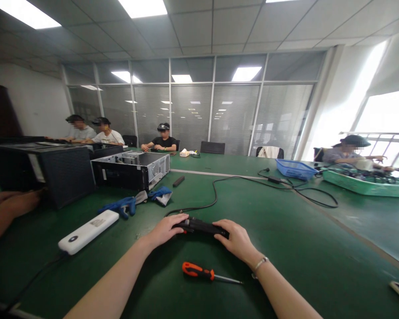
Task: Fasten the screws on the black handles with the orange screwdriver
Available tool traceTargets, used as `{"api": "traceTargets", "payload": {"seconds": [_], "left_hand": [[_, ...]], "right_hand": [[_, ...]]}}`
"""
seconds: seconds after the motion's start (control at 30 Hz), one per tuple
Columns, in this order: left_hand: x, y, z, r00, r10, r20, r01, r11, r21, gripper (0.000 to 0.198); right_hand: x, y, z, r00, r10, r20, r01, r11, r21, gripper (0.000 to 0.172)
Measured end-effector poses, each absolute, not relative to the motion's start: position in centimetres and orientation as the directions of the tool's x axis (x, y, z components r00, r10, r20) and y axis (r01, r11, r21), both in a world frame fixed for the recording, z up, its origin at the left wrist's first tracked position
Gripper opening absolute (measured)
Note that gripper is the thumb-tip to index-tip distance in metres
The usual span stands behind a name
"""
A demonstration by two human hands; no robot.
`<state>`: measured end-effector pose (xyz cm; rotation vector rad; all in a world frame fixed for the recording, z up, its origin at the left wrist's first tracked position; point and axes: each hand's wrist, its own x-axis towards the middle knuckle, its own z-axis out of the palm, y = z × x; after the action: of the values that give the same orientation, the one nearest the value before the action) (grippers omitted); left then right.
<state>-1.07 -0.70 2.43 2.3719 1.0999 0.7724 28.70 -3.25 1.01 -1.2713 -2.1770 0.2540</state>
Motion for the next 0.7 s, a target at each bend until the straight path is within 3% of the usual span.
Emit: {"api": "traceTargets", "payload": {"seconds": [0.43,0.63,0.7], "left_hand": [[-0.9,-0.5,2.1,0.513,0.816,0.267,0.622,-0.567,0.539,0.05],[-1.1,-0.9,1.5,0.495,0.801,0.336,0.612,-0.596,0.52,0.05],[-1.1,-0.8,1.3,0.49,0.801,0.343,0.617,-0.597,0.513,0.05]], "right_hand": [[28.5,-2.7,1.4,-0.372,0.879,0.298,0.753,0.474,-0.458,0.033],[26.3,-5.5,3.3,-0.375,0.8,0.468,0.759,0.555,-0.341,0.032],[24.8,-7.2,4.6,-0.412,0.8,0.436,0.741,0.573,-0.35,0.035]]}}
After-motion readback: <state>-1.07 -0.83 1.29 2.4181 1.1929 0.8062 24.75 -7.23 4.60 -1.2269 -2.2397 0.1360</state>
